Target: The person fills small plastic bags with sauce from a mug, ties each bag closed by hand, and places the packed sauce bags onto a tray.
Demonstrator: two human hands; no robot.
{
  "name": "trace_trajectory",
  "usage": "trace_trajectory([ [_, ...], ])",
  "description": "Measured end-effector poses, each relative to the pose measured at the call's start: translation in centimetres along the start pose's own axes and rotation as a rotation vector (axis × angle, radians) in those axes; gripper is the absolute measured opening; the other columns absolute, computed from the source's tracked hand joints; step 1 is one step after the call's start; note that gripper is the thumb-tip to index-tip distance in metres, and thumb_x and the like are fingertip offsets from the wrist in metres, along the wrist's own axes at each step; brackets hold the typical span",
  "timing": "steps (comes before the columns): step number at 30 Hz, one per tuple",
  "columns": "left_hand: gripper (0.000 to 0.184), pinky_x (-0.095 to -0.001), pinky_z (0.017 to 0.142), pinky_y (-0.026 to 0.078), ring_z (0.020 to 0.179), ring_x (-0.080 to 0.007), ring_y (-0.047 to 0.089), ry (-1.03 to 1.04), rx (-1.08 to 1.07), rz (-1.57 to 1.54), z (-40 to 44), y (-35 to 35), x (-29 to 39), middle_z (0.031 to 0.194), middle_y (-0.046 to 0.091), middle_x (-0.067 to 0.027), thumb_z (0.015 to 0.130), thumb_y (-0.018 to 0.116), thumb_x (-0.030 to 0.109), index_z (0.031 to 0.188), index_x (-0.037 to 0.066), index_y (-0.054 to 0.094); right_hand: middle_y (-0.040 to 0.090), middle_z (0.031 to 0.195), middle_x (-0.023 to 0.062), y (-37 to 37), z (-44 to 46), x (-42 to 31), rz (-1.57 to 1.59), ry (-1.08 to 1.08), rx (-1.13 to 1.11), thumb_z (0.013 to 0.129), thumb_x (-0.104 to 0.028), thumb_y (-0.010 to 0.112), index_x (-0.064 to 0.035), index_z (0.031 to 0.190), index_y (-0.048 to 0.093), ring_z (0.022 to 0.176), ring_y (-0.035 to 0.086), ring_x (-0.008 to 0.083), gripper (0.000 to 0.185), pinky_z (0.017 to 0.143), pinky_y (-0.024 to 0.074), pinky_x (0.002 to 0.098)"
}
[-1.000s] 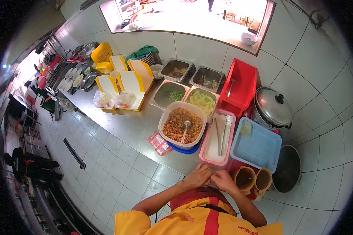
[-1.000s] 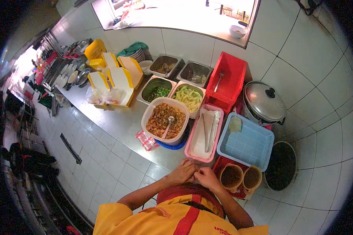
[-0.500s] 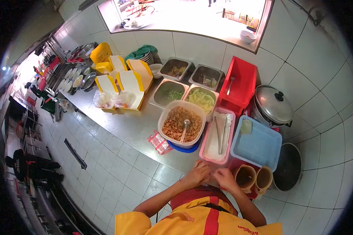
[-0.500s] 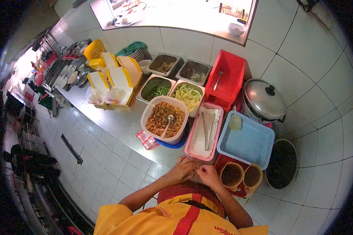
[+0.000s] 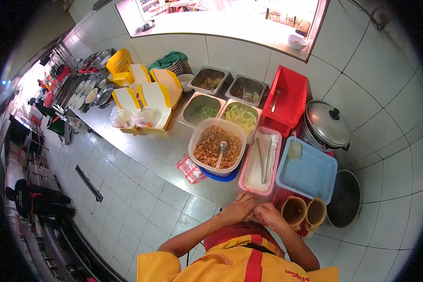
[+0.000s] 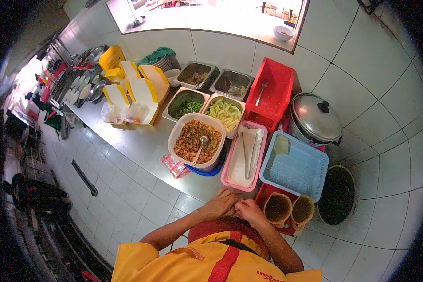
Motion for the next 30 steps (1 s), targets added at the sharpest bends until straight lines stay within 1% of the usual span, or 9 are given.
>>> trace_trajectory([
  [3,0.033,-0.0468,0.098,0.036,0.099,-0.0317,0.05,-0.013,-0.02,-0.027,0.1,0.4,-0.3,0.095,0.053,-0.0133,0.074,0.068,0.019,0.097,0.002,0.053,0.051,0.065,-0.0012,-0.2,0.3,0.2,-0.137,-0.017,0.026,0.084,-0.013,0.056,-0.0009,0.069,0.057,0.056,0.047,0.0111,0.019,0.049,0.0368,0.0272],
  [5,0.03,-0.0457,0.096,0.036,0.096,-0.0316,0.05,0.018,0.002,0.003,0.2,0.0,-0.1,0.093,0.052,-0.0134,0.076,0.067,0.018,0.096,0.002,0.052,0.057,0.064,0.0039,-0.4,0.0,-2.0,-0.544,-0.306,0.171,0.081,-0.015,0.06,0.003,0.073,0.057,0.058,0.054,0.0152,0.02,0.054,0.0439,0.0322],
  [6,0.028,-0.0447,0.094,0.037,0.094,-0.0315,0.049,0.049,0.024,0.033,0.2,-0.3,0.1,0.091,0.051,-0.0136,0.078,0.065,0.017,0.095,0.001,0.051,0.057,0.064,0.0039,-0.2,-0.1,-2.2,-0.543,-0.306,0.171,0.081,-0.015,0.06,0.003,0.073,0.057,0.058,0.054,0.0152,0.02,0.054,0.0439,0.0322],
  [9,0.029,-0.0449,0.093,0.037,0.094,-0.0319,0.049,0.035,0.022,0.03,0.2,-0.7,0.2,0.09,0.051,-0.0137,0.078,0.066,0.021,0.093,0.002,0.05,0.061,0.066,0.0142,0.6,-1.2,-4.2,-0.711,-0.416,0.266,0.078,-0.016,0.062,0.0048,0.077,0.057,0.063,0.061,0.0216,0.021,0.06,0.048,0.0373],
  [11,0.028,-0.0449,0.092,0.037,0.093,-0.0319,0.049,0.04,0.029,0.036,0.1,-1.1,0.4,0.09,0.05,-0.0135,0.078,0.064,0.021,0.092,0.002,0.049,0.059,0.069,0.0253,1.2,-1.9,-5.3,-0.72,-0.465,0.294,0.075,-0.015,0.064,0.0034,0.074,0.056,0.066,0.062,0.0384,0.02,0.061,0.048,0.0435],
  [17,0.028,-0.0447,0.089,0.037,0.089,-0.0317,0.048,0.05,0.027,0.038,-0.1,-1.0,0.3,0.088,0.048,-0.0136,0.079,0.064,0.023,0.09,0.003,0.048,0.06,0.074,0.0255,1.8,-2.2,-5.4,-0.802,-0.596,0.349,0.075,-0.013,0.062,0.0026,0.077,0.055,0.072,0.061,0.0442,0.018,0.064,0.0476,0.0484],
  [22,0.032,-0.0464,0.089,0.037,0.091,-0.0332,0.048,0.042,-0.015,0.061,-0.7,0.3,-0.5,0.09,0.049,-0.0148,0.079,0.064,0.028,0.092,0.002,0.049,0.059,0.073,0.0252,2.0,-2.2,-5.2,-0.757,-0.574,0.368,0.074,-0.013,0.063,0.0021,0.075,0.054,0.072,0.06,0.0444,0.018,0.064,0.0475,0.0487],
  [28,0.034,-0.0513,0.101,0.032,0.099,-0.0368,0.048,-0.054,-0.04,0.002,-0.7,0.0,-0.8,0.095,0.051,-0.0171,0.079,0.063,0.027,0.097,0.001,0.051,0.06,0.074,0.0244,1.9,-1.9,-4.7,-0.735,-0.522,0.379,0.075,-0.012,0.063,0.0023,0.076,0.054,0.073,0.06,0.0439,0.018,0.064,0.0472,0.0484],
  [30,0.033,-0.0478,0.094,0.035,0.096,-0.0348,0.049,-0.023,-0.026,0.025,-0.7,-0.1,-0.8,0.093,0.052,-0.0154,0.078,0.064,0.027,0.097,0.001,0.052,0.059,0.074,0.0231,2.1,-1.9,-4.6,-0.694,-0.564,0.372,0.075,-0.01,0.063,0.0023,0.075,0.053,0.074,0.059,0.0434,0.016,0.064,0.0466,0.0471],
])
Point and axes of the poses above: each hand's wrist, its own z-axis towards the middle knuckle, its own y-axis out of the palm, x = y × z, the point moved 8 cm from there along z, towards the middle knuckle
